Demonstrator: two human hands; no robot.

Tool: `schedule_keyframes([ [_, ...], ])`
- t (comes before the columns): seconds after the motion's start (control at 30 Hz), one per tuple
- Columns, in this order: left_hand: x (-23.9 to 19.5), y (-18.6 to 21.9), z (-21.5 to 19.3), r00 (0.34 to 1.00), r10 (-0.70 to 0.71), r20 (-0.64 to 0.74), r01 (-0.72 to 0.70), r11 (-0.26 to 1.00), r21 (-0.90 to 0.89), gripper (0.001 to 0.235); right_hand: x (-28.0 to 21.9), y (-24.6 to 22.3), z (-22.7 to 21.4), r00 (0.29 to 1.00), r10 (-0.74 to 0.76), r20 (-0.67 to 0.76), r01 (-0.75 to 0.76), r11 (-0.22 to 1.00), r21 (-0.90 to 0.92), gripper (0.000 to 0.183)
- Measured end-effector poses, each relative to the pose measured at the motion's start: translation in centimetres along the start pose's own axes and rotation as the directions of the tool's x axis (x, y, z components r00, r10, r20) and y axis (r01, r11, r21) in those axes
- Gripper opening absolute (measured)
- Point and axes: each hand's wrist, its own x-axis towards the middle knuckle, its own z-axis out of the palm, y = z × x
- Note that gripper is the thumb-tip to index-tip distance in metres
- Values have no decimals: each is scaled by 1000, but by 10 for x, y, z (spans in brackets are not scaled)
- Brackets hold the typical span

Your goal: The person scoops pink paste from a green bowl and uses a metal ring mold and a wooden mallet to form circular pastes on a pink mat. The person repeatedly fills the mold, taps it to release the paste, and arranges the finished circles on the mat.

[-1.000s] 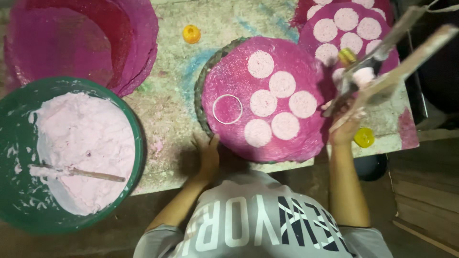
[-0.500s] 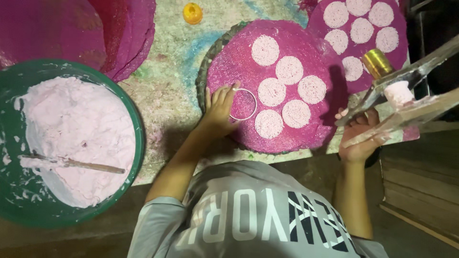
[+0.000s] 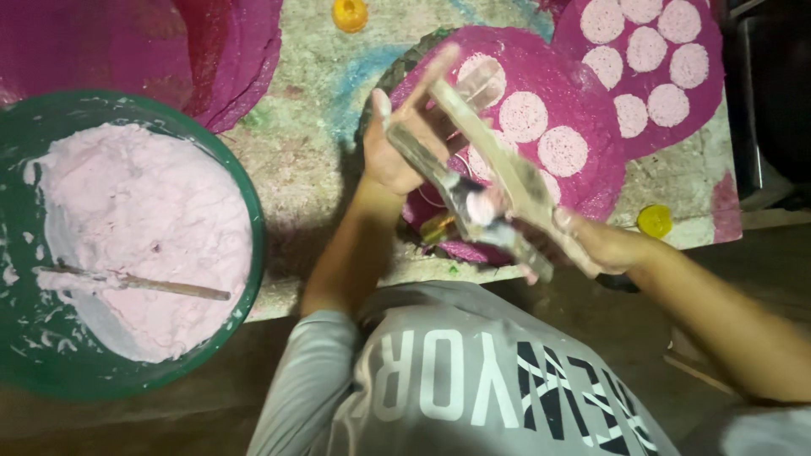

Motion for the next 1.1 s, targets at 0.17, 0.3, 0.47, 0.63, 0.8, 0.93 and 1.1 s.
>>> schedule_keyframes([
  [0.17, 3, -13, -12, 972, 233, 18, -214, 919, -330, 54, -5, -84, 20, 949, 313, -28, -311, 924, -220, 82],
  [0.3, 9, -22, -45, 932, 360, -44, -345, 843, -412, 26, 4, -127, 38, 902, 337, -269, -429, 767, -477, 88],
  [0.47, 4, -17, -83, 895, 446, 23, -386, 798, -462, 26, 29, -138, 65, 892, 181, -415, -440, 563, -699, 89],
  [0.63, -6, -19, -98, 884, 468, -4, -424, 796, -432, 25, 40, -135, 80, 917, 158, -366, -384, 592, -709, 85],
  [0.8, 7, -48, -97, 897, 441, -40, -400, 767, -502, 25, 28, -143, 74, 889, 173, -424, -439, 583, -683, 82],
  [0.93, 27, -47, -98, 896, 443, -22, -397, 781, -483, 27, 24, -145, 70, 883, 36, -468, -417, 521, -745, 78],
  [1.1, 36, -16, -99, 907, 417, 67, -353, 836, -420, 30, 41, -131, 74, 903, -107, -416, -248, 660, -709, 62],
])
